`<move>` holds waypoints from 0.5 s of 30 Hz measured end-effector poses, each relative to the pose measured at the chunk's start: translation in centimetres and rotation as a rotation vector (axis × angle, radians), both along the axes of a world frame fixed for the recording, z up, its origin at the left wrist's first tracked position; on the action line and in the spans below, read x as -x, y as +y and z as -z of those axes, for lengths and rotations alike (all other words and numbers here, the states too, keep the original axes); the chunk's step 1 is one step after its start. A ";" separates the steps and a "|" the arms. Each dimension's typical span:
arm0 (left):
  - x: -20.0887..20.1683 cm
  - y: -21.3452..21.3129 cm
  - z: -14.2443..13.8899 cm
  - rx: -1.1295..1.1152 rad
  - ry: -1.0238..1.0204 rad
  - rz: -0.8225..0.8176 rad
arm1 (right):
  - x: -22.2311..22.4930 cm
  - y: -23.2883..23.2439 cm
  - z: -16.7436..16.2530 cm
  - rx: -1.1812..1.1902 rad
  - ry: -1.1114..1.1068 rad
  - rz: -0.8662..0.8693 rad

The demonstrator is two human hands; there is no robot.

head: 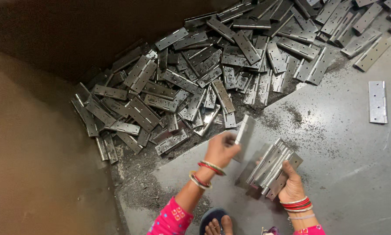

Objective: The person picks up metal hinge components from a pile on the floor, aligns them, and stacks them into small bundles.

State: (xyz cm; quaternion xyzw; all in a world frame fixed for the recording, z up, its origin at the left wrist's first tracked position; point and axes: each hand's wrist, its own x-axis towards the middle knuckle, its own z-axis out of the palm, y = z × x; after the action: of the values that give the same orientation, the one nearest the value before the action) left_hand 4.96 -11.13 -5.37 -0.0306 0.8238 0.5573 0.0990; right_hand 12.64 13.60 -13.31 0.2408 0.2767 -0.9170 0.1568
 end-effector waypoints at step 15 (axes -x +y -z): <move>15.5 2.7 3.5 0.837 0.141 -0.307 | 0.2 -2.4 -2.5 -0.077 -0.160 -0.119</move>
State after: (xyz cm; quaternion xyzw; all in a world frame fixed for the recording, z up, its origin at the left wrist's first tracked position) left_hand -10.56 -8.47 -8.85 -0.1517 0.9689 0.1852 -0.0622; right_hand 12.46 11.15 -10.80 0.3022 0.3119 -0.8727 0.2231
